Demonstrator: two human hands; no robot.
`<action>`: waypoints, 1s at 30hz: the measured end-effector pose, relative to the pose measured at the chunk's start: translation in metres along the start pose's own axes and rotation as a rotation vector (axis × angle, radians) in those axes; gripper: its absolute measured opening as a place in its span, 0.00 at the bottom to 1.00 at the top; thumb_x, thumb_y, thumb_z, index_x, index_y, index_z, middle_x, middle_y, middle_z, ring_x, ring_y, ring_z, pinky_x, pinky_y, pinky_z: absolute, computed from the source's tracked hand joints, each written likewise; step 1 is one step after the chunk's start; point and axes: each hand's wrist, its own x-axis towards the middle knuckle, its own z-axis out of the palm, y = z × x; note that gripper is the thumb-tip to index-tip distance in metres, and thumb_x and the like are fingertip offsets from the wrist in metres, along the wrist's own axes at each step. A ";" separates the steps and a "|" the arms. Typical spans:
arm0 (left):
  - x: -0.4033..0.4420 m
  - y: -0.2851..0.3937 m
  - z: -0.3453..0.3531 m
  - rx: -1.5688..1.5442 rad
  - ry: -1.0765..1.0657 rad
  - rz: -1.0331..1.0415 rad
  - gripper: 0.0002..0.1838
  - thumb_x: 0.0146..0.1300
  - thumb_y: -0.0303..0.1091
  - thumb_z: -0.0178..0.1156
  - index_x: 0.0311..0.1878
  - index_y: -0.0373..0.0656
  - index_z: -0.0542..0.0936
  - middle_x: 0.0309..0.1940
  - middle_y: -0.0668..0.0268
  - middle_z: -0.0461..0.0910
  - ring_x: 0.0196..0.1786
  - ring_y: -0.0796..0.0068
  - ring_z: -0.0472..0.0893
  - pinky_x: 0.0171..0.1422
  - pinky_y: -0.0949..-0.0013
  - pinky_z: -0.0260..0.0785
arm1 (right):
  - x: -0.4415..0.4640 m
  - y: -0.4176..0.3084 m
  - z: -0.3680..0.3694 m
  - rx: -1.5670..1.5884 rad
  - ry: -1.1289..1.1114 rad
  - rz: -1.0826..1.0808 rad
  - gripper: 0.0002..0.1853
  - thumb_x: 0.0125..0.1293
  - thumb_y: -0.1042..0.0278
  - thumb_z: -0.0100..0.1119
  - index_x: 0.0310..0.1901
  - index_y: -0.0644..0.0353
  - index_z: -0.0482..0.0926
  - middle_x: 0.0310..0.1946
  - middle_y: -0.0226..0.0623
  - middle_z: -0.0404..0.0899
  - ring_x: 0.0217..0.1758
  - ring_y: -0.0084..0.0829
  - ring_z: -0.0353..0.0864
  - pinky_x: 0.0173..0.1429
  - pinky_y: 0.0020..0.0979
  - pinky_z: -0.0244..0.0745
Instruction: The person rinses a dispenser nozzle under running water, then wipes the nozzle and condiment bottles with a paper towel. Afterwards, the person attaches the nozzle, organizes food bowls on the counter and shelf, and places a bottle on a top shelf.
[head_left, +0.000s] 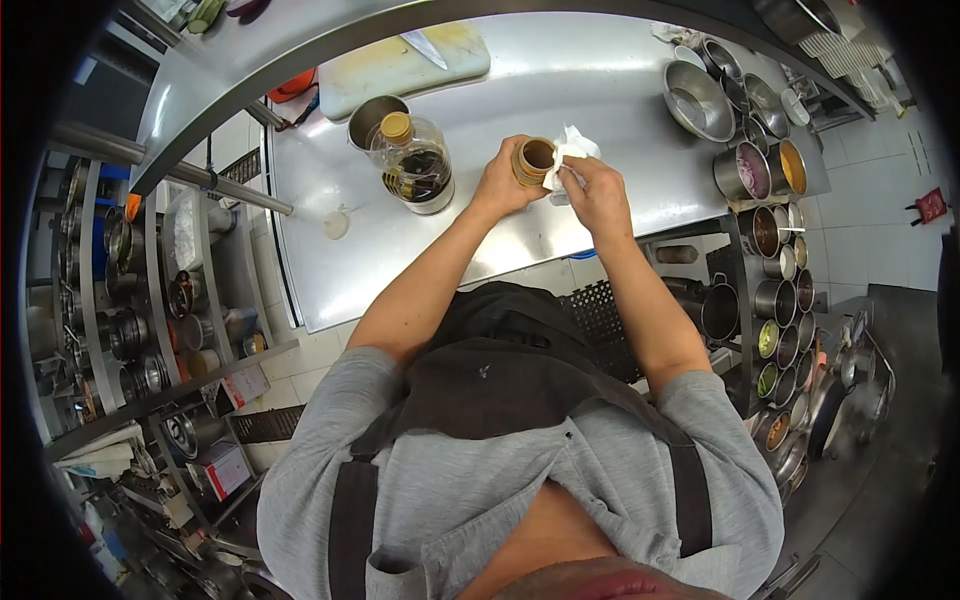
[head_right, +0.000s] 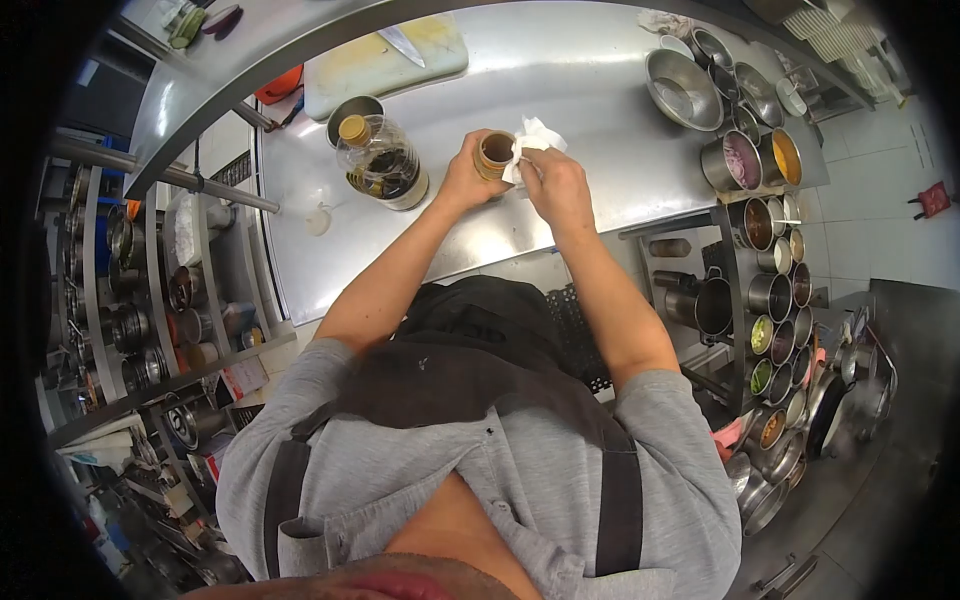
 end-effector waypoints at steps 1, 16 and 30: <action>-0.002 0.000 0.002 0.011 0.027 0.001 0.43 0.40 0.36 0.77 0.59 0.45 0.64 0.51 0.57 0.79 0.55 0.55 0.81 0.60 0.61 0.73 | 0.000 -0.003 0.001 0.005 -0.002 0.004 0.09 0.61 0.71 0.62 0.41 0.62 0.84 0.35 0.50 0.82 0.34 0.50 0.82 0.40 0.42 0.76; -0.017 -0.006 0.021 -0.074 0.252 0.163 0.39 0.50 0.33 0.74 0.62 0.40 0.62 0.50 0.54 0.77 0.53 0.55 0.80 0.57 0.59 0.73 | -0.029 -0.044 0.017 0.098 -0.072 0.001 0.06 0.61 0.70 0.60 0.38 0.60 0.83 0.30 0.44 0.82 0.32 0.43 0.82 0.38 0.39 0.77; -0.080 0.115 -0.057 -0.607 -0.088 -0.030 0.26 0.64 0.29 0.60 0.64 0.34 0.69 0.56 0.59 0.77 0.60 0.69 0.76 0.66 0.64 0.66 | -0.054 -0.075 -0.049 1.507 0.057 0.798 0.15 0.71 0.69 0.45 0.50 0.73 0.75 0.44 0.45 0.81 0.46 0.35 0.83 0.52 0.33 0.79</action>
